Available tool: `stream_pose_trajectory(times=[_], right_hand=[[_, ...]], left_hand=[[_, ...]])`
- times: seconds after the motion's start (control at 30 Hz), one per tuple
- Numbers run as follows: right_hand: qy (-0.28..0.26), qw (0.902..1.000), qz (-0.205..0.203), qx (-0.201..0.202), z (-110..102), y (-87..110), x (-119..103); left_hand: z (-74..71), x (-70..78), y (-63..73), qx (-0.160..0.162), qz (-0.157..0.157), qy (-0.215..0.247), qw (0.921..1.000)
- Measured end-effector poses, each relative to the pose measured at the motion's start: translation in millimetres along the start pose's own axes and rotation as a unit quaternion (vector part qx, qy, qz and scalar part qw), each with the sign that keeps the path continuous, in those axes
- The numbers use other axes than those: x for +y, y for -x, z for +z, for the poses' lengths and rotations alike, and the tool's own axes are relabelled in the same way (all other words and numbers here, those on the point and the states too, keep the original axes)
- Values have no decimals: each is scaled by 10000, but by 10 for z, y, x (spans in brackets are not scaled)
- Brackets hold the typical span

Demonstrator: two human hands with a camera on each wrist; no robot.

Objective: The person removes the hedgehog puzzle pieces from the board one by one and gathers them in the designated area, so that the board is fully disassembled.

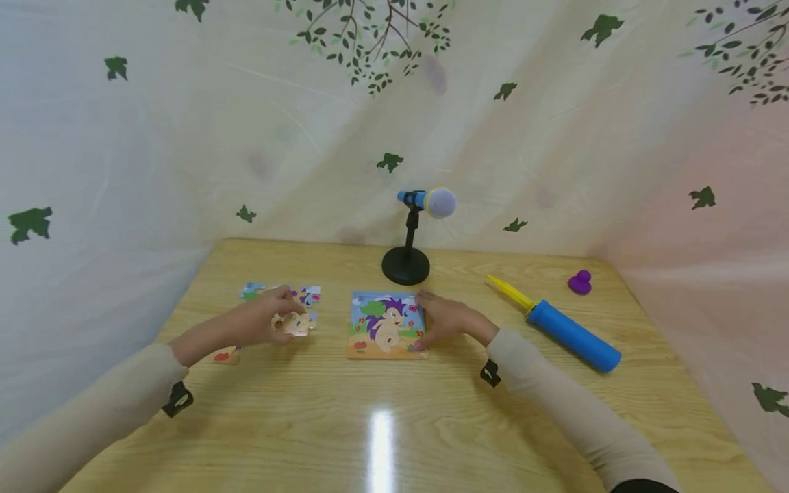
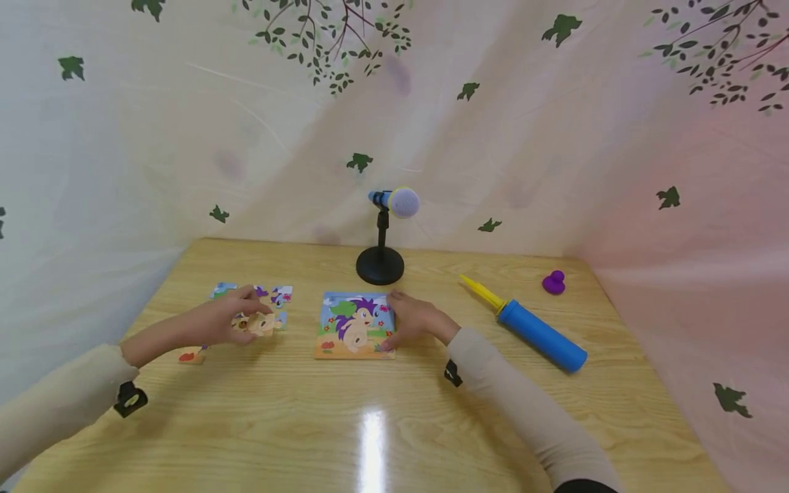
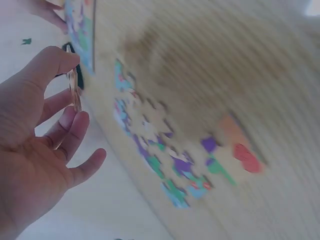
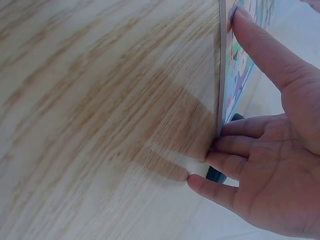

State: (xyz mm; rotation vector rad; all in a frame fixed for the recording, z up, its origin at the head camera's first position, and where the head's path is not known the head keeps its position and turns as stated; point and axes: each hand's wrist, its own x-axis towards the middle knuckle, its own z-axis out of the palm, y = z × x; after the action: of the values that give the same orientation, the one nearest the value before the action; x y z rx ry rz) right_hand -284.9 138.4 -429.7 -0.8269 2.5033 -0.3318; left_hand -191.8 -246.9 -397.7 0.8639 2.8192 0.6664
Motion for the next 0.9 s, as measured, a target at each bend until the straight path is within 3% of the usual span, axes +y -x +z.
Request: stream_pose_trajectory(times=[0.13,0.4,0.7,0.9], right_hand=[[-4,10000,-18,15,1,6,9],[-43,10000,-13,-3,9,7,10],[-51,10000,-68,6,-2,27,4],[-89,9999,-88,24,-1,30,-1]], left_hand=[[0,-102,162,52,107,-153,9998],[108,-302,404,403,854,-982,9907],[215,-409,493,808,1510,-970,9804],[219,-403,515,699,1316,-914,9846]])
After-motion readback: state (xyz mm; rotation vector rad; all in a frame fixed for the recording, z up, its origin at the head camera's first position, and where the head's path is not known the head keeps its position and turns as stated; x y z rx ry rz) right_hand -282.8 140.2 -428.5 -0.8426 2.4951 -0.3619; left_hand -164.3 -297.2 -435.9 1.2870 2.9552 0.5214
